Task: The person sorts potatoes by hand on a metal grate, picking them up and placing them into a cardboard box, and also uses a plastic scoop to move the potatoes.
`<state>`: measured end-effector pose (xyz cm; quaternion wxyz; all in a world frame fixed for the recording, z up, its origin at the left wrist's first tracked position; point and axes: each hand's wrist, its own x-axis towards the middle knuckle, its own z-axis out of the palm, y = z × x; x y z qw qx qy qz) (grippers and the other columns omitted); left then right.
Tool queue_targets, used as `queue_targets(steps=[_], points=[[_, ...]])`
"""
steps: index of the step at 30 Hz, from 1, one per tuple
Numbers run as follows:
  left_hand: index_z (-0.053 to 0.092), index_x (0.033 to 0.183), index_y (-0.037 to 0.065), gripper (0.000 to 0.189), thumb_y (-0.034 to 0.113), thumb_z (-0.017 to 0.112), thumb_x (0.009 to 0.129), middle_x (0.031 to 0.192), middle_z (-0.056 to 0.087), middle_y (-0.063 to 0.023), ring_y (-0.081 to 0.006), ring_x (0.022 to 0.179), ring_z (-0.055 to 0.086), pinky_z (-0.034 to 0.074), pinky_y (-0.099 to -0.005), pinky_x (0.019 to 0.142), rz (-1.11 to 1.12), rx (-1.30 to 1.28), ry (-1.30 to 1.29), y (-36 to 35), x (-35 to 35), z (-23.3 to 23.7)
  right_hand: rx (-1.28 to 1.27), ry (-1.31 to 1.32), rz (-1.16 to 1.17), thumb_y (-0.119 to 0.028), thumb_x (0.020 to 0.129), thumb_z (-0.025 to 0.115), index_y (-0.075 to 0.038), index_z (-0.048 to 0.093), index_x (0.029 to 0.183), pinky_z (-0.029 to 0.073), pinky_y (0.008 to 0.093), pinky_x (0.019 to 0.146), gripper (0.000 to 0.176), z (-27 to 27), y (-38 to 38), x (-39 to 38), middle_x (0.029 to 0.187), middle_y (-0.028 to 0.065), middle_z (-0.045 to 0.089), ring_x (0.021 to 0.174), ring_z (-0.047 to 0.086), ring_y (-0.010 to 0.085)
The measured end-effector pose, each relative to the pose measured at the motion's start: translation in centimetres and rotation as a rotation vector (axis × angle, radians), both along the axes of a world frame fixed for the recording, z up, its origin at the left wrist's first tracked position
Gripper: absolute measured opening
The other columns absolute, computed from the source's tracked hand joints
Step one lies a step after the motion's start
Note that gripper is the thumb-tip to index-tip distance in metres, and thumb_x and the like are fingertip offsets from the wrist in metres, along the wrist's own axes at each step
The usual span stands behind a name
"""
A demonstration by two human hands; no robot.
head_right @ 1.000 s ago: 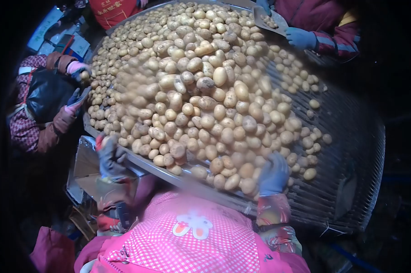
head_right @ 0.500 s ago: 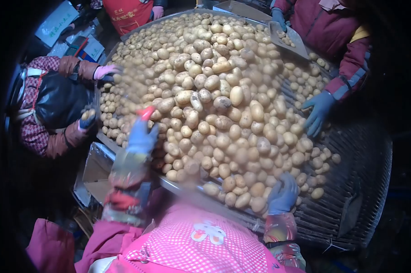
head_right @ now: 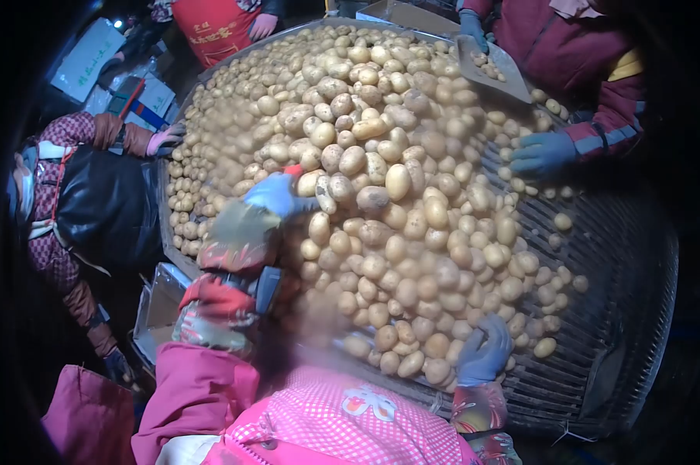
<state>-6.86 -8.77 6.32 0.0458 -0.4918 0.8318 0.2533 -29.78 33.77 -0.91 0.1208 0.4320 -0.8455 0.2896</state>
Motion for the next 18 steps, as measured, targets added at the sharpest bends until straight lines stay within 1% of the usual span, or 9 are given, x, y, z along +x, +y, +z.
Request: queue_targets(steps=[3,4,7,8,9,10,12,17,18], points=[[0.050,0.146,0.007,0.080,0.046,0.076,0.082,0.142,0.054,-0.0215,-0.0375,0.131,0.052,0.044,-0.0452,0.108,-0.023,-0.178,0.065,0.2,0.1,-0.9,-0.014,-0.013,-0.007,-0.010,0.092,0.063,-0.007,0.065,0.103,0.047,0.0472,0.094,0.011,-0.4,0.2,0.0,0.110,0.0148,0.068,0.105,0.065,0.0365],[0.050,0.145,0.004,0.076,0.039,0.078,0.084,0.137,0.060,-0.0193,-0.0328,0.123,0.060,0.048,-0.0427,0.102,0.071,-0.127,0.079,0.8,0.1,-0.4,-0.018,0.002,0.008,-0.010,0.092,0.063,-0.006,0.065,0.103,0.047,0.0472,0.095,0.012,-0.6,0.2,-0.1,0.110,0.0151,0.068,0.105,0.064,0.0365],[0.052,0.142,0.001,0.068,0.028,0.079,0.086,0.121,0.067,-0.0155,-0.0244,0.108,0.066,0.054,-0.0370,0.091,0.473,0.305,0.846,1.7,3.9,-4.6,-0.032,-0.019,0.014,-0.009,0.092,0.062,-0.005,0.064,0.103,0.047,0.0472,0.095,0.012,-0.9,0.5,-0.5,0.111,0.0163,0.068,0.106,0.063,0.0362],[0.055,0.139,-0.001,0.062,0.018,0.079,0.085,0.110,0.069,-0.0114,-0.0172,0.097,0.065,0.054,-0.0310,0.082,0.543,0.469,1.204,2.6,5.6,-5.5,-0.040,-0.073,-0.004,-0.008,0.092,0.062,-0.004,0.064,0.103,0.047,0.0471,0.096,0.013,-1.1,0.5,-0.4,0.112,0.0168,0.067,0.106,0.063,0.0360],[0.057,0.135,-0.001,0.055,0.017,0.077,0.087,0.106,0.068,-0.0101,-0.0168,0.092,0.065,0.054,-0.0297,0.079,0.616,0.528,1.241,3.0,9.0,-6.0,-0.044,-0.130,-0.018,-0.008,0.092,0.061,-0.003,0.064,0.103,0.047,0.0471,0.096,0.013,-1.2,0.5,-0.1,0.112,0.0174,0.067,0.107,0.063,0.0359],[0.059,0.130,-0.001,0.047,0.016,0.074,0.089,0.103,0.067,-0.0089,-0.0163,0.088,0.064,0.054,-0.0283,0.077,0.692,0.584,1.280,3.4,12.4,-6.5,0.048,-0.101,-0.019,0.000,0.091,0.060,-0.001,0.062,0.104,0.047,0.0415,0.099,0.013,-0.7,0.5,-0.1,0.116,0.0187,0.066,0.110,0.062,0.0330],[0.060,0.127,0.000,0.041,0.019,0.071,0.092,0.100,0.066,-0.0080,-0.0160,0.083,0.063,0.055,-0.0281,0.072,0.862,0.615,1.582,7.6,18.9,-6.6,0.041,-0.158,-0.054,-0.005,0.091,0.061,0.000,0.063,0.105,0.048,0.0433,0.098,0.015,-1.4,0.8,-0.3,0.115,0.0184,0.066,0.109,0.062,0.0336],[0.058,0.127,0.003,0.046,0.037,0.068,0.097,0.100,0.063,-0.0073,-0.0174,0.080,0.063,0.056,-0.0295,0.064,1.260,0.114,1.550,18.3,38.3,-5.6,0.054,-0.252,-0.111,-0.004,0.092,0.058,0.003,0.063,0.112,0.048,0.0399,0.097,0.021,-2.6,1.2,-1.1,0.115,0.0175,0.064,0.110,0.061,0.0309],[0.056,0.129,0.003,0.050,0.040,0.067,0.097,0.102,0.062,-0.0068,-0.0173,0.082,0.062,0.056,-0.0287,0.069,1.347,0.012,1.418,21.2,41.5,-5.9,0.034,-0.228,-0.048,-0.003,0.093,0.057,0.003,0.061,0.115,0.048,0.0389,0.097,0.023,-2.9,1.4,-1.5,0.117,0.0164,0.063,0.109,0.060,0.0292]])
